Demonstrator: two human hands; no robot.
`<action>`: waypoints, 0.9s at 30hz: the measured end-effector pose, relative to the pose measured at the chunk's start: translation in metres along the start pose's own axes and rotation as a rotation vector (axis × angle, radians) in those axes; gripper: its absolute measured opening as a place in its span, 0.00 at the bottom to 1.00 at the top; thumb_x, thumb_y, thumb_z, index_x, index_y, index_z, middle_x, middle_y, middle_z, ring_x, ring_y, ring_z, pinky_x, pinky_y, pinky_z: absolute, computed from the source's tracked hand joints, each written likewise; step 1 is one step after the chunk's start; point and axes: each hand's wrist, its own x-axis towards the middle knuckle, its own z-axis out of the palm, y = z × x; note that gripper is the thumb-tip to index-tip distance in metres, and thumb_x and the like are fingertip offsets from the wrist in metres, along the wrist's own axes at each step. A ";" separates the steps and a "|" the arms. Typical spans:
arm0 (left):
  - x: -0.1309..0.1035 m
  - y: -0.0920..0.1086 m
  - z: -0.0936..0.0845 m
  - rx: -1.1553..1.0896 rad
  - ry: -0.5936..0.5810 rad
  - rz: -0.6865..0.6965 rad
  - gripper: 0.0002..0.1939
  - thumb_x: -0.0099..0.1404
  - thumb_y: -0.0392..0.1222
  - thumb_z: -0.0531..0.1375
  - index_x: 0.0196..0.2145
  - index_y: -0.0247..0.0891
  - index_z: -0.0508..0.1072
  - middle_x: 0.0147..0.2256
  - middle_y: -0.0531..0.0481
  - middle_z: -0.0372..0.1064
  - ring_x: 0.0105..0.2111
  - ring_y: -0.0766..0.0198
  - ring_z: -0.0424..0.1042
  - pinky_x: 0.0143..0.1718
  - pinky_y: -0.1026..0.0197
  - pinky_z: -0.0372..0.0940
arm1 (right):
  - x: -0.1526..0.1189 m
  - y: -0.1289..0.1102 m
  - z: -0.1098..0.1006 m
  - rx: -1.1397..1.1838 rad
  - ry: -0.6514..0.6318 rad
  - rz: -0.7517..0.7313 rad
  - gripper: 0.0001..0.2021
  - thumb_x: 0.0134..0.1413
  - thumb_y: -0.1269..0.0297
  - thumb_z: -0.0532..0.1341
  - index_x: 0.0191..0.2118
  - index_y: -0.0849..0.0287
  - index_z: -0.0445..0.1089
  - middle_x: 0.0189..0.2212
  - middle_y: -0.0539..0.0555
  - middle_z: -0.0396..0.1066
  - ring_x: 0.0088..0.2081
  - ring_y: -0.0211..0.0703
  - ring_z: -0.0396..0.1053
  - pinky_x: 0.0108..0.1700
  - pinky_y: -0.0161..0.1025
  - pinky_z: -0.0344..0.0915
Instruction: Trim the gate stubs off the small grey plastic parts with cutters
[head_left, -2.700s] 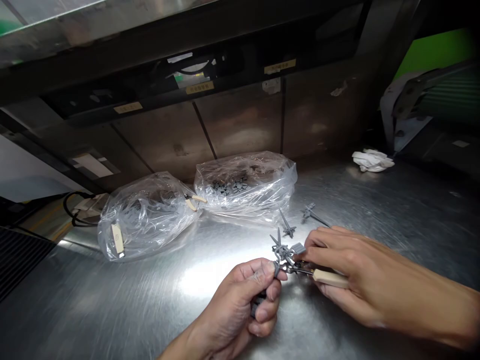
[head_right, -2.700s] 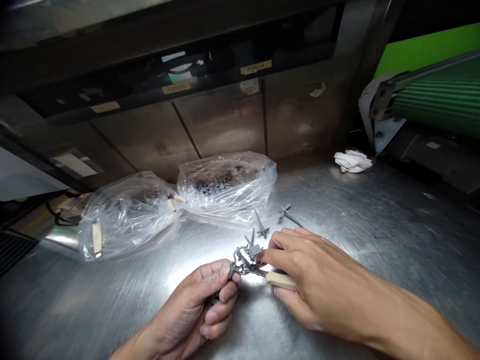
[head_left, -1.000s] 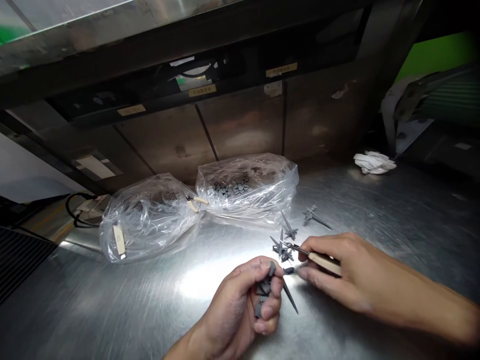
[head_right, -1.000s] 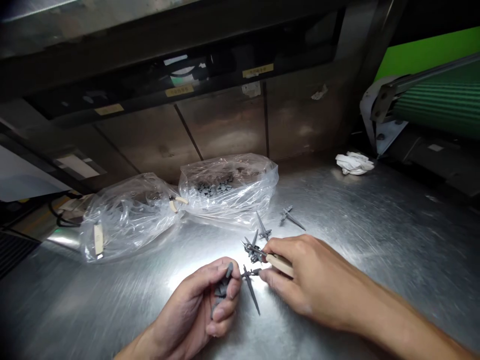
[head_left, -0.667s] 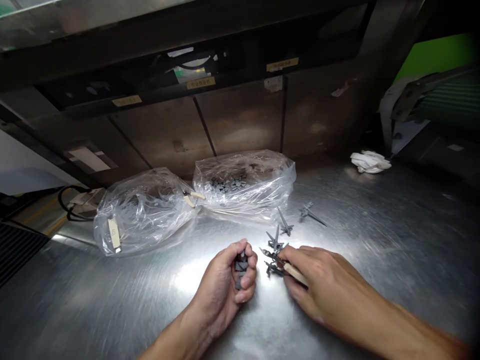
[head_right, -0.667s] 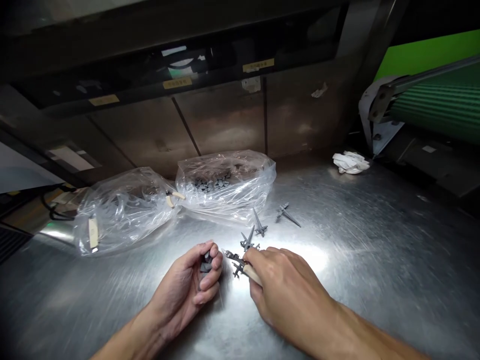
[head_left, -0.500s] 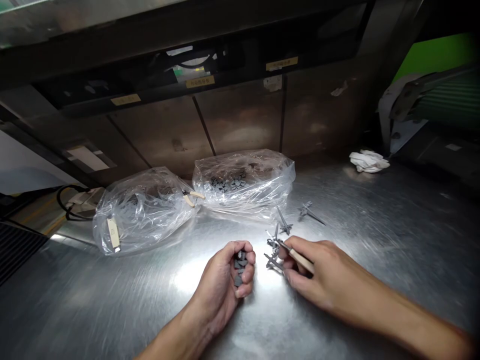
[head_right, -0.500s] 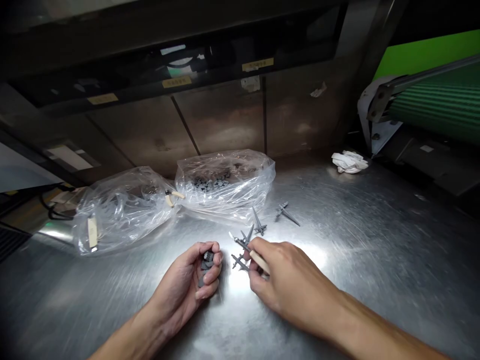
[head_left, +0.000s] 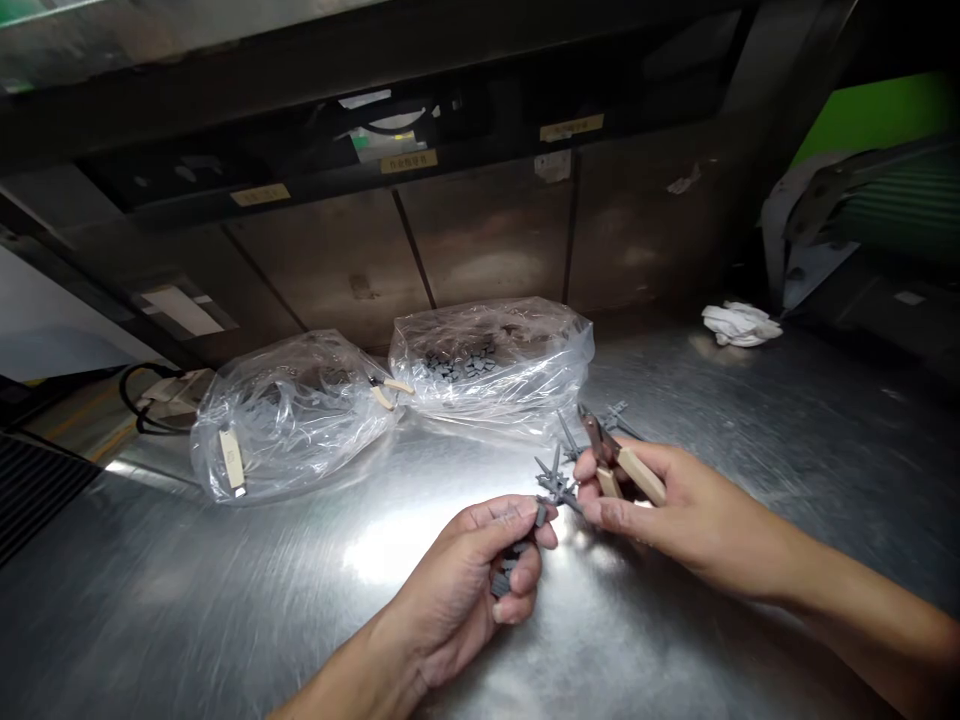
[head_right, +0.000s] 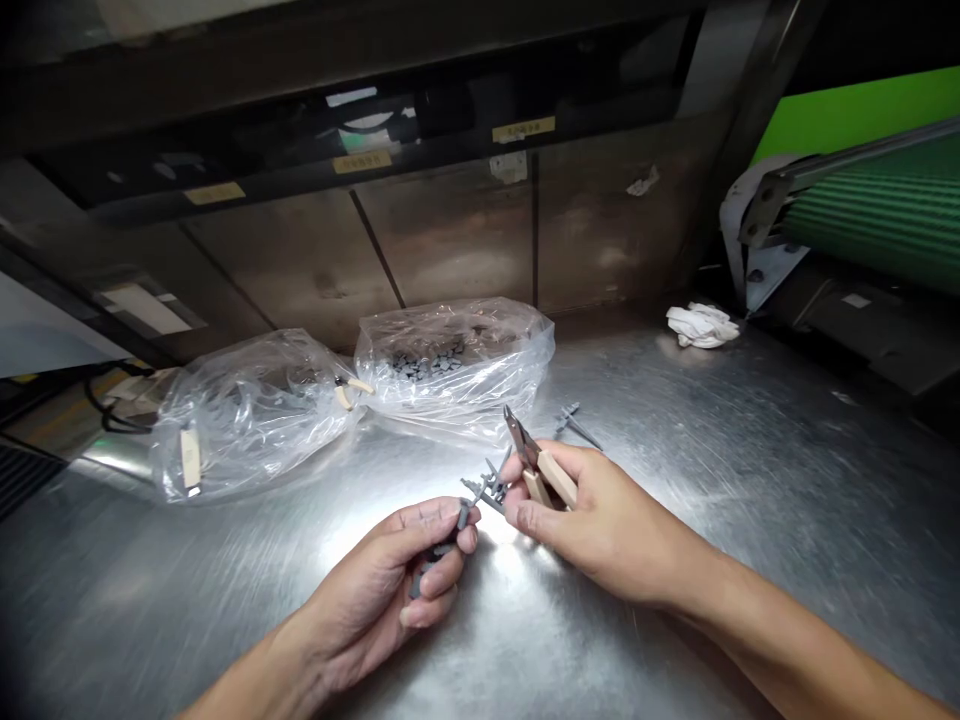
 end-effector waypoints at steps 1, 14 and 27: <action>0.000 0.000 0.000 0.000 0.013 0.024 0.10 0.68 0.39 0.72 0.35 0.27 0.81 0.28 0.49 0.68 0.21 0.75 0.57 0.17 0.74 0.53 | -0.002 0.000 -0.003 -0.070 0.030 -0.049 0.14 0.68 0.50 0.64 0.45 0.57 0.74 0.34 0.52 0.76 0.34 0.44 0.73 0.36 0.39 0.70; 0.001 0.003 0.006 -0.116 0.134 0.080 0.27 0.43 0.36 0.87 0.40 0.29 0.84 0.28 0.51 0.73 0.21 0.75 0.64 0.19 0.72 0.60 | -0.015 -0.004 -0.009 -0.534 -0.171 -0.251 0.09 0.64 0.68 0.61 0.46 0.54 0.78 0.39 0.54 0.80 0.37 0.47 0.76 0.39 0.42 0.69; 0.001 0.001 0.005 -0.065 0.163 0.065 0.23 0.41 0.37 0.87 0.35 0.33 0.87 0.22 0.54 0.68 0.21 0.74 0.63 0.20 0.72 0.59 | -0.016 0.006 -0.008 -0.612 -0.207 -0.227 0.10 0.70 0.65 0.58 0.48 0.54 0.78 0.40 0.56 0.78 0.42 0.51 0.74 0.45 0.49 0.67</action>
